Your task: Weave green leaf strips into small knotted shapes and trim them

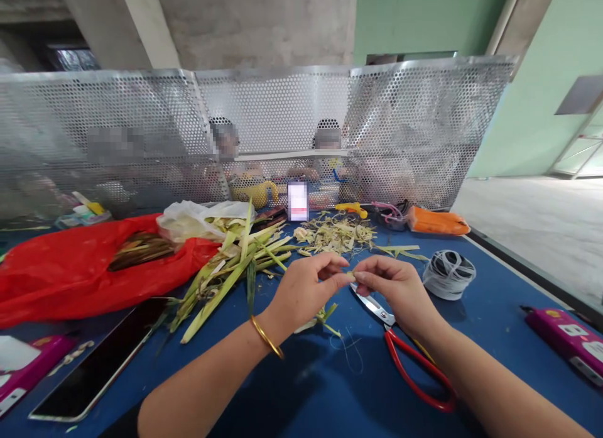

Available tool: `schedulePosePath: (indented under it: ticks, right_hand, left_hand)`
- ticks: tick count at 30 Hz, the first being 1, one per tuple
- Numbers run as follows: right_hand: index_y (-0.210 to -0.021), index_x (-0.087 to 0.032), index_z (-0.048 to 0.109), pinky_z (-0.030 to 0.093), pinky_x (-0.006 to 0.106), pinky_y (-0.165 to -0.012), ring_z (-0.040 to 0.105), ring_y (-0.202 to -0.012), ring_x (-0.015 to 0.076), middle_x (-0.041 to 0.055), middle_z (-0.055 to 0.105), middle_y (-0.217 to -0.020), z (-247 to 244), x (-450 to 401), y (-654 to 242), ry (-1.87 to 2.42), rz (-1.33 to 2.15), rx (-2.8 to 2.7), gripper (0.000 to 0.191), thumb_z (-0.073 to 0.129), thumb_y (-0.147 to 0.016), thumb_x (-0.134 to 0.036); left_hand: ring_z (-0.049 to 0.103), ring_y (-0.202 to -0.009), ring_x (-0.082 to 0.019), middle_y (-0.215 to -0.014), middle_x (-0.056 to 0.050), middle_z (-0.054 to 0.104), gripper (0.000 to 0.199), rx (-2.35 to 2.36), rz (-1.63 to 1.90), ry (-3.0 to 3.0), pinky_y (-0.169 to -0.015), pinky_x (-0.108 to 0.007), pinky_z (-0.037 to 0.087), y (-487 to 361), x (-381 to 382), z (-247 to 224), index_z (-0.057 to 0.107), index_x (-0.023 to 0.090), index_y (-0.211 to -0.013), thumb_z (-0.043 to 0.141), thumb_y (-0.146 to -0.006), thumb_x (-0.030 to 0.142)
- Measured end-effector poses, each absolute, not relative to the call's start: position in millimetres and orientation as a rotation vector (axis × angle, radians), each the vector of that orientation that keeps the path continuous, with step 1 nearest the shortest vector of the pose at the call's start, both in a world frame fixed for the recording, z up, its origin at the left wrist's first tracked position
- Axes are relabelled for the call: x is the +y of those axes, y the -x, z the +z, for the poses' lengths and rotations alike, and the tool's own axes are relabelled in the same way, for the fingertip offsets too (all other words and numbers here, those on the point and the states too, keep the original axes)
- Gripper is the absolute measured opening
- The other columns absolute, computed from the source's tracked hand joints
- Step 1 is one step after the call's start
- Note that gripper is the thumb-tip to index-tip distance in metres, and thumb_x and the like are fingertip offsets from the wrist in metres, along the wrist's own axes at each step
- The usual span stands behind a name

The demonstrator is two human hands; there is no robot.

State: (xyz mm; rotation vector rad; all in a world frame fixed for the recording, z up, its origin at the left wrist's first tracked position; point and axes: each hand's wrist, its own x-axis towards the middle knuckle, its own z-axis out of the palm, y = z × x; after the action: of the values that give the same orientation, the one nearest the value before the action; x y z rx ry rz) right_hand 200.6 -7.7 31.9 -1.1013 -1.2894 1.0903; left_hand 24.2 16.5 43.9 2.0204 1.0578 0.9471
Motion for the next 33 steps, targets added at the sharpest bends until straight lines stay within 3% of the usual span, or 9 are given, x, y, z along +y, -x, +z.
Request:
schedulePosePath:
  ticks: [7,11,14,20,24,28,33]
  right_hand:
    - [-0.078,-0.018,0.068,0.049,0.025,-0.057,0.061,-0.058,0.0138,0.0,0.066,-0.061,21.8,-8.3,-196.6,1.151,0.962,-1.419,0.018,0.07,-0.073,-0.035]
    - [-0.088,-0.021,0.068,0.049,0.026,-0.066,0.064,-0.073,0.0156,0.0028,0.069,-0.08,19.0,-11.8,-198.8,1.14,0.484,-1.776,0.012,0.059,-0.085,-0.029]
    - [-0.095,-0.021,0.066,0.046,0.026,-0.072,0.063,-0.08,0.0161,0.0058,0.068,-0.089,18.1,-15.2,-200.5,1.15,0.08,-2.069,0.021,0.046,-0.093,-0.025]
    - [-0.091,-0.018,0.062,0.041,0.026,-0.067,0.056,-0.073,0.0166,0.0064,0.063,-0.081,10.5,-14.7,-201.3,1.206,-0.308,-2.248,0.025,0.038,-0.093,-0.017]
    - [-0.085,-0.019,0.058,0.039,0.026,-0.062,0.054,-0.069,0.0162,0.0051,0.059,-0.079,12.1,-8.3,-204.1,1.313,-0.134,-2.083,0.021,0.039,-0.093,-0.022]
    - [-0.073,-0.02,0.052,0.044,0.026,-0.071,0.057,-0.08,0.0155,0.0043,0.059,-0.086,13.1,-1.5,-205.7,1.291,0.387,-1.99,0.019,0.046,-0.09,-0.023]
    - [-0.068,-0.02,0.049,0.044,0.031,-0.08,0.057,-0.088,0.017,0.0044,0.059,-0.091,1.9,4.2,-204.1,1.254,0.601,-1.956,0.02,0.048,-0.088,-0.024]
  left_hand:
    - [0.058,-0.056,-0.011,-0.063,0.001,0.065,0.012,1.086,1.027,-1.897,-0.056,-0.021,0.043,-30.1,13.5,36.5,0.069,0.02,-0.077,0.061,-0.08,0.029]
    - [0.057,-0.05,-0.01,-0.063,0.0,0.065,0.008,1.058,0.965,-1.581,-0.047,-0.02,0.043,-32.3,15.6,39.0,0.065,0.016,-0.073,0.061,-0.076,0.022]
    - [0.057,-0.049,-0.01,-0.062,-0.002,0.064,0.008,1.044,0.911,-1.396,-0.044,-0.019,0.042,-33.9,17.0,37.2,0.063,0.014,-0.071,0.062,-0.075,0.02]
    - [0.058,-0.051,-0.009,-0.069,-0.005,0.067,0.015,1.014,0.768,-1.237,-0.045,-0.018,0.042,-33.5,19.3,32.6,0.064,0.013,-0.073,0.065,-0.075,0.028]
    - [0.063,-0.061,-0.014,-0.08,-0.007,0.071,0.033,1.086,0.672,-1.564,-0.052,-0.022,0.044,-18.2,24.3,40.3,0.067,0.016,-0.085,0.058,-0.08,0.047]
    - [0.063,-0.074,-0.02,-0.081,-0.004,0.072,0.039,1.241,0.489,-2.235,-0.064,-0.025,0.042,7.3,28.4,44.9,0.073,0.023,-0.09,0.076,-0.06,0.047]
    - [0.063,-0.072,-0.02,-0.079,-0.003,0.072,0.04,1.193,0.219,-2.357,-0.059,-0.023,0.036,11.0,25.9,23.3,0.073,0.024,-0.096,0.073,-0.063,0.047]
